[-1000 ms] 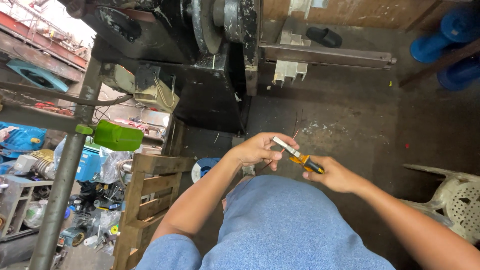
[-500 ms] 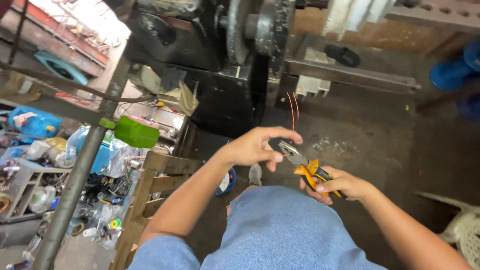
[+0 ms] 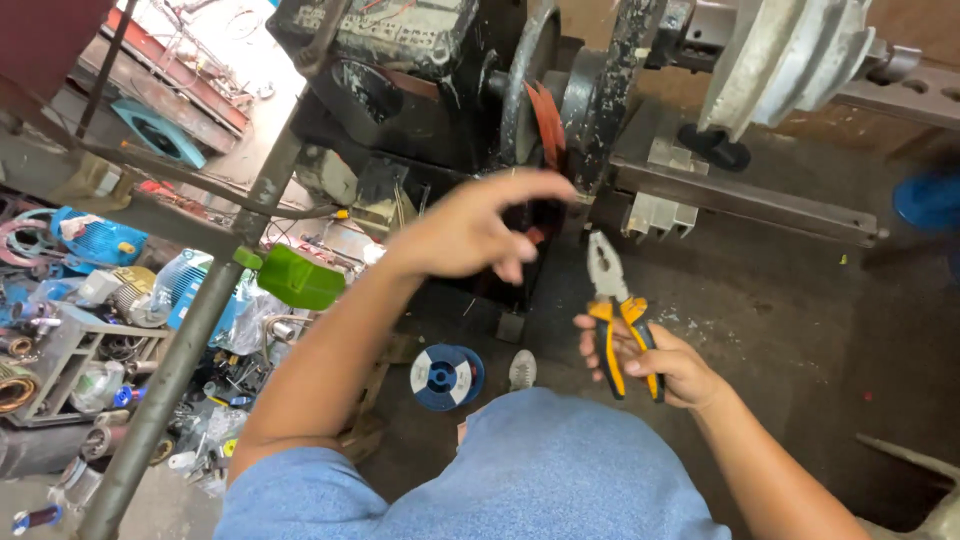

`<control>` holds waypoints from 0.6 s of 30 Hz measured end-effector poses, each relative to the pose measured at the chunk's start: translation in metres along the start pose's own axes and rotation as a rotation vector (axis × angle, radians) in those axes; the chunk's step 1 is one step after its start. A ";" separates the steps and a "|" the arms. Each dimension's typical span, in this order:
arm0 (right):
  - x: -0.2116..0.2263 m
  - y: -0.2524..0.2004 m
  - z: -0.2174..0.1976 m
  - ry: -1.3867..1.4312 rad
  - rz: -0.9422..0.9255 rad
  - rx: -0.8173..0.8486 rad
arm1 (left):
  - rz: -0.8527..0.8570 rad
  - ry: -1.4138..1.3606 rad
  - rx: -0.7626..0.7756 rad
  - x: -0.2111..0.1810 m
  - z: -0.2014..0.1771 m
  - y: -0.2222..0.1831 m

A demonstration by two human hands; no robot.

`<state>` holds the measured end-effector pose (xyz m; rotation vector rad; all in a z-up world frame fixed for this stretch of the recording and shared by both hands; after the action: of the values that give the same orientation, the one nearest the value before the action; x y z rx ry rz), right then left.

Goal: Removing wound copper coils from a winding machine and using pliers to trim and strip the wire leads.

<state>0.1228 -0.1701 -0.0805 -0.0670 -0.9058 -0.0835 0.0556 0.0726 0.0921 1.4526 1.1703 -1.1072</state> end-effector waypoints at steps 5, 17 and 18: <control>0.003 -0.007 -0.025 -0.087 0.131 -0.217 | -0.137 0.472 -0.185 -0.048 -0.104 0.009; -0.015 -0.014 -0.043 -0.087 0.193 -0.410 | -0.385 0.464 -0.130 0.000 -0.248 0.046; -0.015 -0.014 -0.043 -0.092 0.205 -0.410 | -0.406 0.523 -0.136 -0.002 -0.251 0.043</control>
<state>0.1460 -0.1869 -0.1188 -0.5475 -0.9577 -0.0743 0.1200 0.3141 0.1383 1.4786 1.9371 -0.9036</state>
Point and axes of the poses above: each hand's wrist, its own y-axis towards the middle knuckle, its own z-axis out of the palm, x = y × z, the point moved 4 cm from there along y, towards the middle knuckle, and after that the axes turned 6 degrees about z, right-handed, at the moved point
